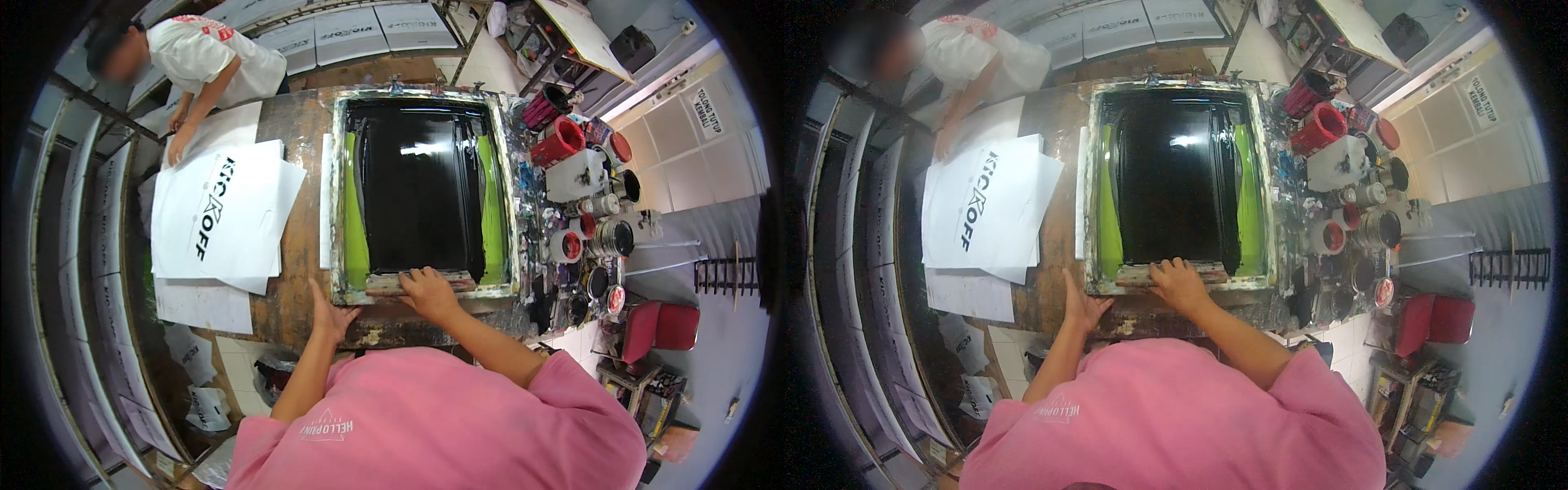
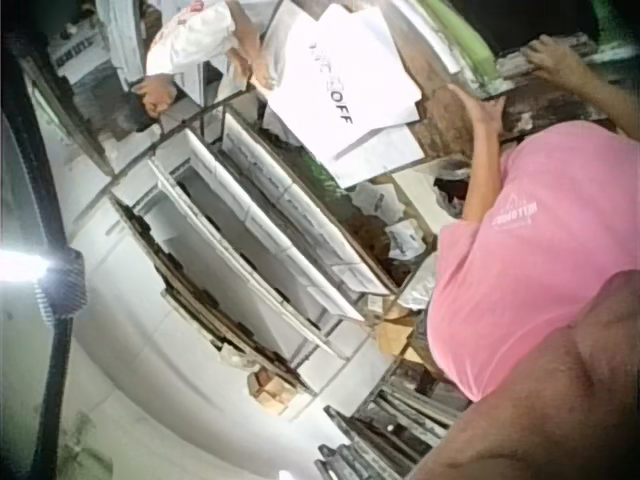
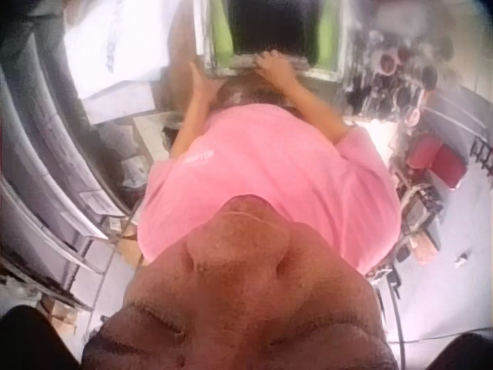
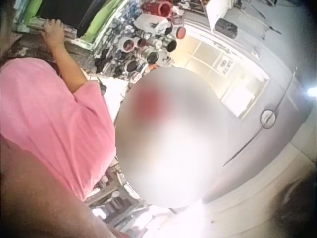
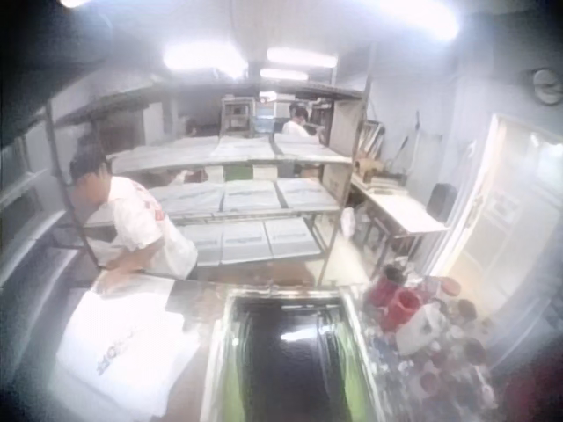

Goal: The person performs screen printing on white tote bags by placing a bag on the workspace, pulling ink across a mesh screen with a squeegee, and then lifting the bag to place it on a drying rack.

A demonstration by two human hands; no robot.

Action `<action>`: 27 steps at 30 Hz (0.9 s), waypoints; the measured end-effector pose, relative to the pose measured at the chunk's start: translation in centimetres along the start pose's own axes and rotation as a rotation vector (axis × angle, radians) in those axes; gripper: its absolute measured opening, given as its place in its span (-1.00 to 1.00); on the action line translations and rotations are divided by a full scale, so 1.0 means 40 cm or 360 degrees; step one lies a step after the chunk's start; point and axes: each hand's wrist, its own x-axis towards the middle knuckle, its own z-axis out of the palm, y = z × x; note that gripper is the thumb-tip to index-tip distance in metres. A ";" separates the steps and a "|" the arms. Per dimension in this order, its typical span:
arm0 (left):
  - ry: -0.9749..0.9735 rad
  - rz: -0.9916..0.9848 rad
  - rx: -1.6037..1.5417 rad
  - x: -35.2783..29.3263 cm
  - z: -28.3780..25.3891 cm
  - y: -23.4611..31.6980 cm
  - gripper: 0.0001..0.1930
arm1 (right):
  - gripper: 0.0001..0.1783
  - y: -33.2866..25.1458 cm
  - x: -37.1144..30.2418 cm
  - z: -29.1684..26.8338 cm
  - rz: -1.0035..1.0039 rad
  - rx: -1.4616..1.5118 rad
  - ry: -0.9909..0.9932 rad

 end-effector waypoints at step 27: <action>-0.0143 0.0090 0.0171 -0.151 0.084 0.070 0.12 | -0.45 0.406 0.777 -0.187 -0.0283 -0.0233 0.0013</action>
